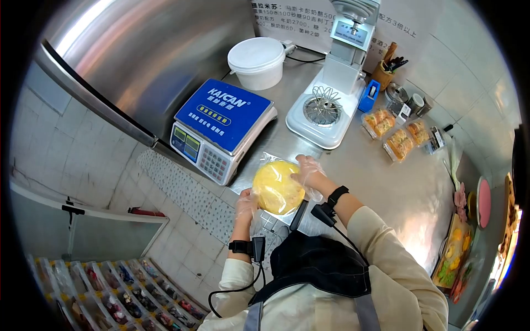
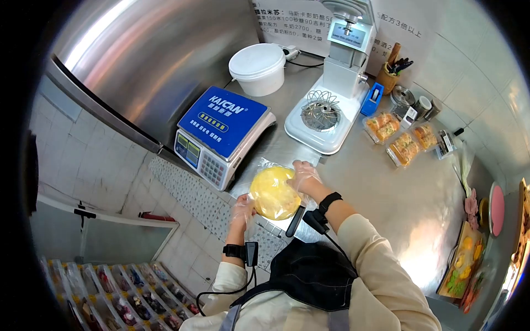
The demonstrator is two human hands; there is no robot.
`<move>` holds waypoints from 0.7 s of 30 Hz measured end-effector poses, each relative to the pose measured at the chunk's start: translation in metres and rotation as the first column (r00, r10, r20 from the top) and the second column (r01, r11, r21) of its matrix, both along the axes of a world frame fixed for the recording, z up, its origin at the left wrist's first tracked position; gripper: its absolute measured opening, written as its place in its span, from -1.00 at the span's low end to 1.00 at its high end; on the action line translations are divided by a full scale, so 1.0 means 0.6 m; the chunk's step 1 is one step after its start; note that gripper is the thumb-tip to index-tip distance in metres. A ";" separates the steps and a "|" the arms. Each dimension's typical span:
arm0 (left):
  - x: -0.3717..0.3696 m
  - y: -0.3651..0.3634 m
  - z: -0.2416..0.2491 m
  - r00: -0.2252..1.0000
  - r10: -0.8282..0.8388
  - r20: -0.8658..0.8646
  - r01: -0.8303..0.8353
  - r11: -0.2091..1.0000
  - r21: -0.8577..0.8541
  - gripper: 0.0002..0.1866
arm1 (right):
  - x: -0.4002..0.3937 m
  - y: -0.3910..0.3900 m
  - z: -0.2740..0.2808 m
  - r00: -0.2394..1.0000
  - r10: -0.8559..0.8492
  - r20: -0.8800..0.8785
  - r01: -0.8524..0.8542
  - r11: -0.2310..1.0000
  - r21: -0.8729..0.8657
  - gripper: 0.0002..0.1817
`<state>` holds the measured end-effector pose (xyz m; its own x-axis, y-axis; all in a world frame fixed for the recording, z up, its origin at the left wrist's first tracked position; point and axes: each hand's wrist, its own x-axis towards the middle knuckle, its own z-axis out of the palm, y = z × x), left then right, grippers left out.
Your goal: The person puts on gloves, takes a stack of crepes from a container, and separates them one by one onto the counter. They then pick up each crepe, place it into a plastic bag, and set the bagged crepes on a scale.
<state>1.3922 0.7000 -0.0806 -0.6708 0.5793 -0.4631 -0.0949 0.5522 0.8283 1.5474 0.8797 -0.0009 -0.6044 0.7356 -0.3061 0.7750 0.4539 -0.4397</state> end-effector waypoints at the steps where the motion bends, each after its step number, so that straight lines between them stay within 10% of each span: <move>1: -0.003 -0.003 0.000 0.993 -0.032 0.117 0.035 0.999 -0.021 -0.56 | -0.009 0.006 -0.010 1.000 0.012 0.004 -0.012 1.000 0.000 -0.34; 8: 0.008 -0.008 -0.006 0.997 -0.044 0.066 0.041 0.998 0.039 -0.71 | -0.041 0.040 -0.048 0.924 0.368 0.101 -0.368 0.930 -0.014 -0.46; 17: 0.047 -0.029 0.197 0.986 0.066 0.152 -0.159 0.620 0.768 -0.58 | 0.062 -0.033 0.172 0.884 0.285 -0.371 -0.256 0.958 0.125 -0.66; 19: 0.064 -0.035 0.281 0.431 -0.539 0.724 -0.558 0.471 0.683 -0.49 | 0.098 -0.047 0.215 0.410 0.786 -0.462 -0.105 0.544 0.833 -0.70; 21: 0.092 -0.032 0.275 0.659 -0.408 0.632 -0.400 0.520 0.754 -0.44 | 0.137 -0.068 0.252 0.399 0.859 -0.320 -0.124 0.396 0.910 -0.71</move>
<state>1.4472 0.6805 0.0845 -0.3792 0.9227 -0.0699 -0.8110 -0.2950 0.5052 1.6296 0.8390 0.1502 -0.6105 -0.1291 0.7814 -0.1468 0.9880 0.0485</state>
